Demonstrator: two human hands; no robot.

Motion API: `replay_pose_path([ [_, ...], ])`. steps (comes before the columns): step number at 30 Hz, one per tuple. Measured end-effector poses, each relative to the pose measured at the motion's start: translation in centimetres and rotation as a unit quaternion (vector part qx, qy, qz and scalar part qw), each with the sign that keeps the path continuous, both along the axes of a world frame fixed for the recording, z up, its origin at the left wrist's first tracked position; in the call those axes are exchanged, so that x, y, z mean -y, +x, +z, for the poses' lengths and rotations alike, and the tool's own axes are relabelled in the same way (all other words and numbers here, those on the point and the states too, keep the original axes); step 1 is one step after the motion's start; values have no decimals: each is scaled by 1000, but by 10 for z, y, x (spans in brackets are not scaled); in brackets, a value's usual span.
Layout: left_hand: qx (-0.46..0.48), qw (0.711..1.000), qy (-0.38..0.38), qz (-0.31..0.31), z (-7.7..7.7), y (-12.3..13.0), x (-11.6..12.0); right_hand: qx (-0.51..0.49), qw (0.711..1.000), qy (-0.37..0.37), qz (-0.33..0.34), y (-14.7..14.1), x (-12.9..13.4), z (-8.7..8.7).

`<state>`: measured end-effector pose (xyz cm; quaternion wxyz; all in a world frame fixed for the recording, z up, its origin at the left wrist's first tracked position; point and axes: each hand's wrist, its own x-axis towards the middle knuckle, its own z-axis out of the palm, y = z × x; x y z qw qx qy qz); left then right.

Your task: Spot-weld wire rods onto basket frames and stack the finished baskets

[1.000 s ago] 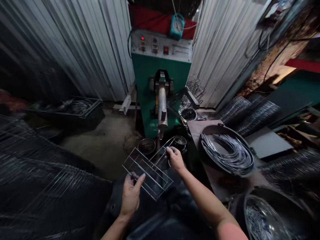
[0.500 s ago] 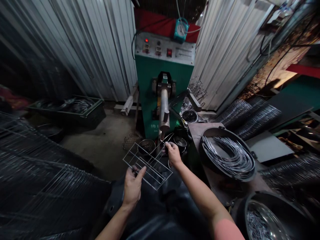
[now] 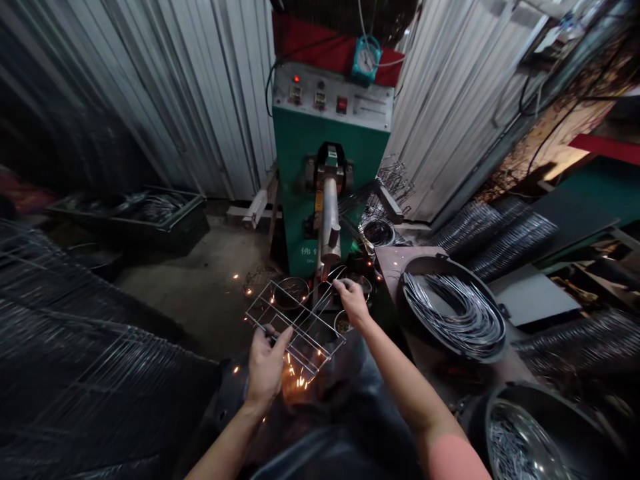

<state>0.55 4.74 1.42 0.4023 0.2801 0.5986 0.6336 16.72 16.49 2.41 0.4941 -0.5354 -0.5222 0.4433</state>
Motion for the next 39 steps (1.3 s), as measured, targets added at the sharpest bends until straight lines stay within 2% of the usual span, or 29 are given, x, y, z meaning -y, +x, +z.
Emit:
replay_pose_path([
  [2, -5, 1000, -8, -6, -1, -2, 0, 141, 984, 103, -17, 15, -9, 6],
  [4, 8, 1000, -18, -19, 0, -3, 1, 255, 950, 178, 23, 29, -21, 14],
  [8, 19, 999, -30, -29, 2, -1, 2, 398, 874, 202, 192, 47, -47, 34],
  [11, 21, 999, -29, -32, 1, 0, 2, 405, 853, 192, 268, 51, -61, 45],
  [15, 33, 999, -8, -27, -1, -9, -6, 353, 866, 176, 307, 49, -70, 49],
  [20, -2, 999, 17, -38, 3, -32, -25, 333, 898, 165, 235, 39, -68, 41],
  [24, -10, 999, 31, -41, 11, -39, -33, 347, 901, 167, 201, 32, -65, 39],
  [28, 11, 999, 26, -42, 12, -39, -37, 369, 897, 161, 183, 31, -65, 39],
  [33, 28, 999, 14, -43, 6, -41, -42, 373, 892, 169, 193, 32, -68, 35],
  [36, 15, 998, 14, -59, 3, -43, -42, 350, 900, 183, 184, 31, -68, 37],
  [39, 20, 996, 6, -86, 0, -45, -29, 294, 917, 177, 204, 37, -52, 48],
])
